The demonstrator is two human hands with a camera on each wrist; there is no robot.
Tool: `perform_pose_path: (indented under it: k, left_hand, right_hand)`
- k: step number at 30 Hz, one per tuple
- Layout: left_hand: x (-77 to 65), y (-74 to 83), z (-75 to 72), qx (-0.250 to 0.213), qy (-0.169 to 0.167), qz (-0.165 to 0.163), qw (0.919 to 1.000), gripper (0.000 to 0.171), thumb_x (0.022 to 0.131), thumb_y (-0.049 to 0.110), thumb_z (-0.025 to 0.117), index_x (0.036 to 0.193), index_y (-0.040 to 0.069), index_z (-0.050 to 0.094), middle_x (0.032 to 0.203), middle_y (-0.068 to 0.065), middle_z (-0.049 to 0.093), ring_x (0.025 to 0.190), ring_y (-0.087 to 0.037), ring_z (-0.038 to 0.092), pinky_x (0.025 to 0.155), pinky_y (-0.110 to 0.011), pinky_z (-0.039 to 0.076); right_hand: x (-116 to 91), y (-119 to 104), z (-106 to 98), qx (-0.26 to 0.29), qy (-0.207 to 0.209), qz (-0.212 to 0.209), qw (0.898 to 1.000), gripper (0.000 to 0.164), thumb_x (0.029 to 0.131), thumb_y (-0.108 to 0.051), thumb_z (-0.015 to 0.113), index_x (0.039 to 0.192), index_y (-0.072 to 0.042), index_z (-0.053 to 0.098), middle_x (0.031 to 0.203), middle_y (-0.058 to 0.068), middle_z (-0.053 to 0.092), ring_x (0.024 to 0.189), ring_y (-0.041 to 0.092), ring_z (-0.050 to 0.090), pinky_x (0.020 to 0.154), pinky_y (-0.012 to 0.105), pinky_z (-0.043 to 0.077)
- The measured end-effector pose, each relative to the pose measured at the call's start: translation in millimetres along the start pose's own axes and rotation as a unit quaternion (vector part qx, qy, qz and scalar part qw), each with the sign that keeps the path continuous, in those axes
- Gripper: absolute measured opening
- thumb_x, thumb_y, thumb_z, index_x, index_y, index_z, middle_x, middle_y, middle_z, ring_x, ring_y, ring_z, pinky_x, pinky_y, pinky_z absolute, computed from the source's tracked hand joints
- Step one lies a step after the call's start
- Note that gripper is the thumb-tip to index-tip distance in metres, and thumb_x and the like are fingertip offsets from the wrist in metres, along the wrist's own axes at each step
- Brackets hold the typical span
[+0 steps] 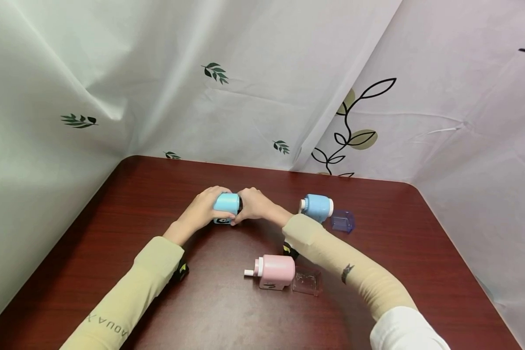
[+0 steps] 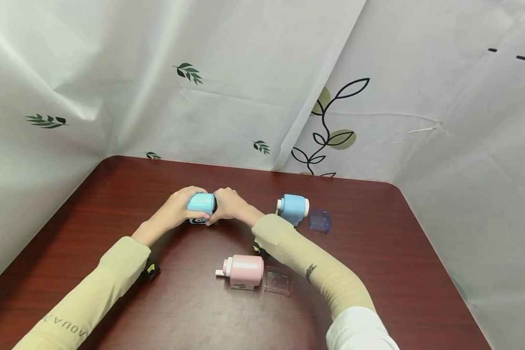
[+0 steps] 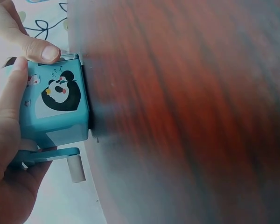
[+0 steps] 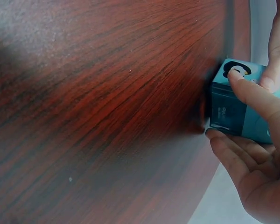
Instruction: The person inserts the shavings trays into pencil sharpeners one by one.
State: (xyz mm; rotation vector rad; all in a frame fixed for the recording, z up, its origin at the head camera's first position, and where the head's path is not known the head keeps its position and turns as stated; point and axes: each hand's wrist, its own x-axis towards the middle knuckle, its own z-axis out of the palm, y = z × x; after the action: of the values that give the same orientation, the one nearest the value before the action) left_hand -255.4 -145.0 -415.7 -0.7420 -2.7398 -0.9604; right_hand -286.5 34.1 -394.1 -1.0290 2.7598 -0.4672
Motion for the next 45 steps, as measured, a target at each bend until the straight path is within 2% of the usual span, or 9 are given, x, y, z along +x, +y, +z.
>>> perform_pose_path:
  k: [6,15,21,26,36,40,45]
  left_hand:
    - [0.6,-0.6,-0.4,0.003,0.001,0.006,1.0000,0.058,0.069,0.037,0.077,0.114,0.007,0.054,0.113,-0.011,0.056,0.093,-0.025,0.049,0.077,-0.044,0.044]
    - [3.7,-0.7,-3.2,0.006,-0.021,-0.001,0.9998,0.056,0.071,0.037,0.076,0.114,0.007,0.055,0.110,-0.011,0.057,0.090,-0.025,0.050,0.076,-0.043,0.045]
    - [4.1,3.0,-6.3,0.029,-0.030,-0.004,0.9991,0.056,0.072,0.040,0.074,0.114,0.008,0.056,0.107,-0.009,0.058,0.087,-0.024,0.051,0.074,-0.042,0.046]
    - [3.8,6.8,-9.8,0.059,-0.021,0.011,0.9980,0.058,0.069,0.041,0.076,0.115,0.010,0.056,0.109,-0.008,0.057,0.092,-0.022,0.049,0.075,-0.042,0.045]
    - [9.9,24.4,-12.0,0.061,0.010,0.042,0.9972,0.062,0.067,0.046,0.076,0.114,0.010,0.057,0.108,-0.007,0.057,0.095,-0.020,0.047,0.074,-0.038,0.047]
    - [13.1,30.7,-12.1,0.065,0.012,0.037,0.9971,0.064,0.070,0.051,0.072,0.115,0.009,0.057,0.111,-0.010,0.057,0.101,-0.021,0.047,0.080,-0.040,0.047]
    - [16.4,38.5,-12.6,0.068,0.010,0.006,0.9976,0.067,0.075,0.057,0.064,0.119,0.008,0.055,0.117,-0.011,0.055,0.110,-0.024,0.044,0.087,-0.044,0.044]
  right_hand:
    - [-1.2,-1.4,-1.9,-0.004,-0.007,0.004,1.000,0.055,0.063,-0.042,0.081,0.097,-0.004,0.060,0.085,0.003,0.062,0.072,0.011,0.054,0.064,0.022,0.046]
    - [-2.6,1.0,-2.7,-0.022,-0.013,0.001,1.000,0.058,0.064,-0.045,0.078,0.099,-0.004,0.059,0.084,0.002,0.062,0.070,0.010,0.054,0.065,0.023,0.046]
    - [-6.1,2.7,-6.0,-0.022,-0.008,-0.005,1.000,0.058,0.065,-0.045,0.078,0.103,-0.004,0.061,0.088,0.002,0.065,0.072,0.009,0.055,0.067,0.025,0.047]
    - [-9.2,2.6,-10.6,-0.007,0.000,-0.009,1.000,0.058,0.065,-0.041,0.079,0.107,-0.005,0.062,0.094,0.002,0.067,0.079,0.008,0.057,0.074,0.026,0.048]
    - [-16.3,4.7,-21.1,0.025,0.016,0.001,1.000,0.052,0.068,-0.031,0.079,0.109,-0.004,0.063,0.099,0.005,0.068,0.087,0.008,0.061,0.081,0.027,0.048]
    - [-20.1,7.8,-26.1,0.035,0.024,0.005,0.999,0.051,0.070,-0.031,0.078,0.110,-0.003,0.062,0.102,0.006,0.067,0.090,0.010,0.061,0.081,0.027,0.049]
    - [-25.9,11.9,-33.6,0.052,0.041,-0.005,0.998,0.049,0.072,-0.028,0.076,0.109,0.000,0.062,0.103,0.012,0.067,0.092,0.016,0.061,0.080,0.031,0.049]
